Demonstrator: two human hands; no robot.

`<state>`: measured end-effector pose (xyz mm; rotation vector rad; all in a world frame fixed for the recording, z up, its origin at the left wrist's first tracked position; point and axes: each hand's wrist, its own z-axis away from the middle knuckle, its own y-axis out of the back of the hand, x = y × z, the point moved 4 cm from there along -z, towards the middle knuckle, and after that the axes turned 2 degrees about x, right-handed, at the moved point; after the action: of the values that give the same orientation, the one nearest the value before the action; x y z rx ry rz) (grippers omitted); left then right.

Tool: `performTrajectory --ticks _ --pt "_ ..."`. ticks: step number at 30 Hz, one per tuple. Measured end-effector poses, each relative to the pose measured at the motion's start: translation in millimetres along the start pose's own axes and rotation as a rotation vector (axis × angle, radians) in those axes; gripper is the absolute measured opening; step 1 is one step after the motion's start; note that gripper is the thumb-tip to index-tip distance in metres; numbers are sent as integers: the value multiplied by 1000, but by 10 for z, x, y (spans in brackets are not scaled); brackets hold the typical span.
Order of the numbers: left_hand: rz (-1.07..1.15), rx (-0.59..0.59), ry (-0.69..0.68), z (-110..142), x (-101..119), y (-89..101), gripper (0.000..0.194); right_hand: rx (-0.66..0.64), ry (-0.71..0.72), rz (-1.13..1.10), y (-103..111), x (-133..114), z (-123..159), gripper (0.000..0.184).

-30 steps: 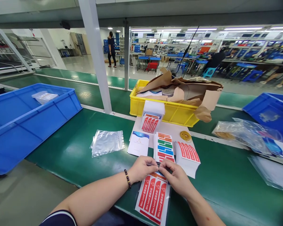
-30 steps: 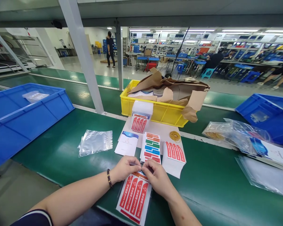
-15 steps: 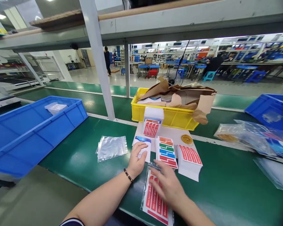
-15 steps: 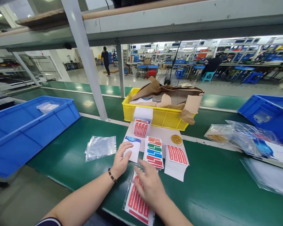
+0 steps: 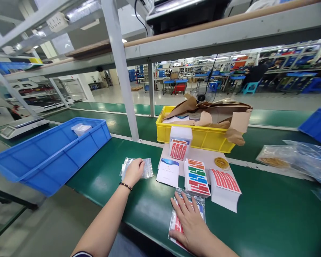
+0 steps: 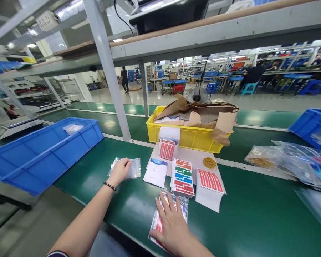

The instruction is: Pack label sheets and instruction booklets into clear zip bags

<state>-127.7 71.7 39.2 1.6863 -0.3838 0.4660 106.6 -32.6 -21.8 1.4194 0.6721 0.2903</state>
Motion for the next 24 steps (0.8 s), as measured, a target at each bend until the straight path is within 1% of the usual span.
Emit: performTrajectory --ticks 2,3,5,7,9,10,12,14,16,18,19,21,22,24 --pt "-48 -84 57 -52 -170 -35 24 33 14 -38 64 5 -29 75" --pt "-65 -123 75 -70 -236 -61 21 77 27 -61 124 11 -53 69" --pt "-82 -183 86 -94 -322 -108 15 219 54 -115 298 28 -110 55" --pt "-76 -212 64 -105 -340 -123 11 381 71 -196 491 55 -157 41" --pt "-57 -223 20 -95 -291 -106 14 482 66 -323 632 88 -186 30" --pt "-43 -228 -7 -76 -241 -95 16 499 52 -402 669 105 -196 27" --pt "-6 -239 -72 1 -89 -87 20 487 -15 -601 672 148 -210 26" --pt "38 -257 -146 132 123 -126 23 428 -109 -854 592 193 -226 33" --pt "79 -284 -224 301 374 -216 26 357 -210 -1102 474 238 -246 43" --pt "106 -317 -298 465 626 -338 24 311 -292 -1222 374 294 -260 53" --pt "116 -331 -330 527 741 -402 22 310 -319 -1210 347 330 -260 55" --pt "177 -340 -361 586 930 -523 24 352 -325 -1051 346 414 -243 50" --pt "242 -342 -345 580 997 -583 27 393 -301 -928 370 450 -227 45" --pt "465 -375 -227 519 1070 -720 33 470 -241 -670 424 500 -189 35"
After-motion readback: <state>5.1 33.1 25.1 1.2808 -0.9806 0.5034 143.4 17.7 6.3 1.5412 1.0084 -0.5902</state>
